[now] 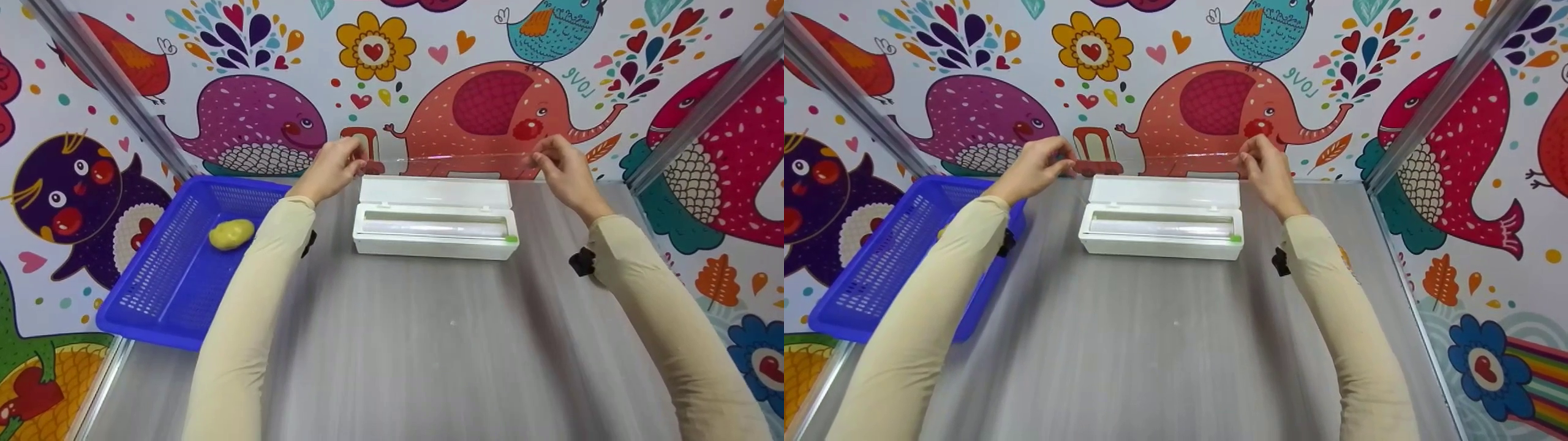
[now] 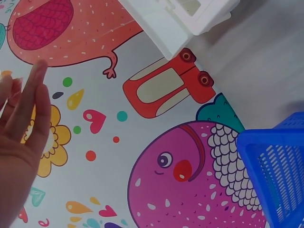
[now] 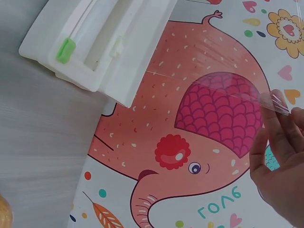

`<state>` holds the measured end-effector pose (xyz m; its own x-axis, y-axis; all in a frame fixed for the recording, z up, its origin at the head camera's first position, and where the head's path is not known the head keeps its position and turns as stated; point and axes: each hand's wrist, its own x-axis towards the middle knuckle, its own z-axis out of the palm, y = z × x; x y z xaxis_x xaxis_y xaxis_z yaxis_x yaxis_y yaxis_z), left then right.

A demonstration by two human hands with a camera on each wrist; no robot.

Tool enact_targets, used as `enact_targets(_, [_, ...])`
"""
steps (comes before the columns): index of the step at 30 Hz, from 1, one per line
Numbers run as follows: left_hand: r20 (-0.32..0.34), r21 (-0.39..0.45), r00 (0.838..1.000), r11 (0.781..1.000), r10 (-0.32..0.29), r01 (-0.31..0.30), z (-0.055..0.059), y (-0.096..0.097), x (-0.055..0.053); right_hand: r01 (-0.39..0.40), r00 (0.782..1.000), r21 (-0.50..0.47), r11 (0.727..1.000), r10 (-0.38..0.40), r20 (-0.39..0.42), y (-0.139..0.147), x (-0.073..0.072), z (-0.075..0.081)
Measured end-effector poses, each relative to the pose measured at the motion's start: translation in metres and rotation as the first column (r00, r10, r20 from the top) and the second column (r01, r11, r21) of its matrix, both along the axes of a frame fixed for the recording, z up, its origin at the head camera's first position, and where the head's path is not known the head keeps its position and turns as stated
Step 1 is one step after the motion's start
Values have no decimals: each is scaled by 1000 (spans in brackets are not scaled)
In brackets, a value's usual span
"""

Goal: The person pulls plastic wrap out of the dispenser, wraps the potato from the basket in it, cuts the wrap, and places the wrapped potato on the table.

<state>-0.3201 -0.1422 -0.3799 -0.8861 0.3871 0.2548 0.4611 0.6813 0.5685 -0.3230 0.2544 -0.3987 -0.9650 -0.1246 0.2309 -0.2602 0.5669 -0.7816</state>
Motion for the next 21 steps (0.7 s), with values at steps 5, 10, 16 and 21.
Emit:
enact_targets(5, [-14, 32, 1000, 999, -6, 6, 4, 1, -1, -4, 1000, -9, 1000, 4, -10, 2, 2, 4])
enact_targets(10, [-5, 58, 1000, 998, -8, 9, 7, 0, -1, -2, 1000, -24, 1000, 2, -7, 3, 3, 7])
enact_targets(16, [0, 43, 1000, 999, -6, 6, 8, 2, -1, -2, 1000, -9, 1000, 2, 5, 5, 4, 9])
enact_targets(21, [-5, 24, 1000, 1000, -8, 8, 11, 2, -1, -8, 1000, -9, 1000, 8, -11, 6, 5, 11])
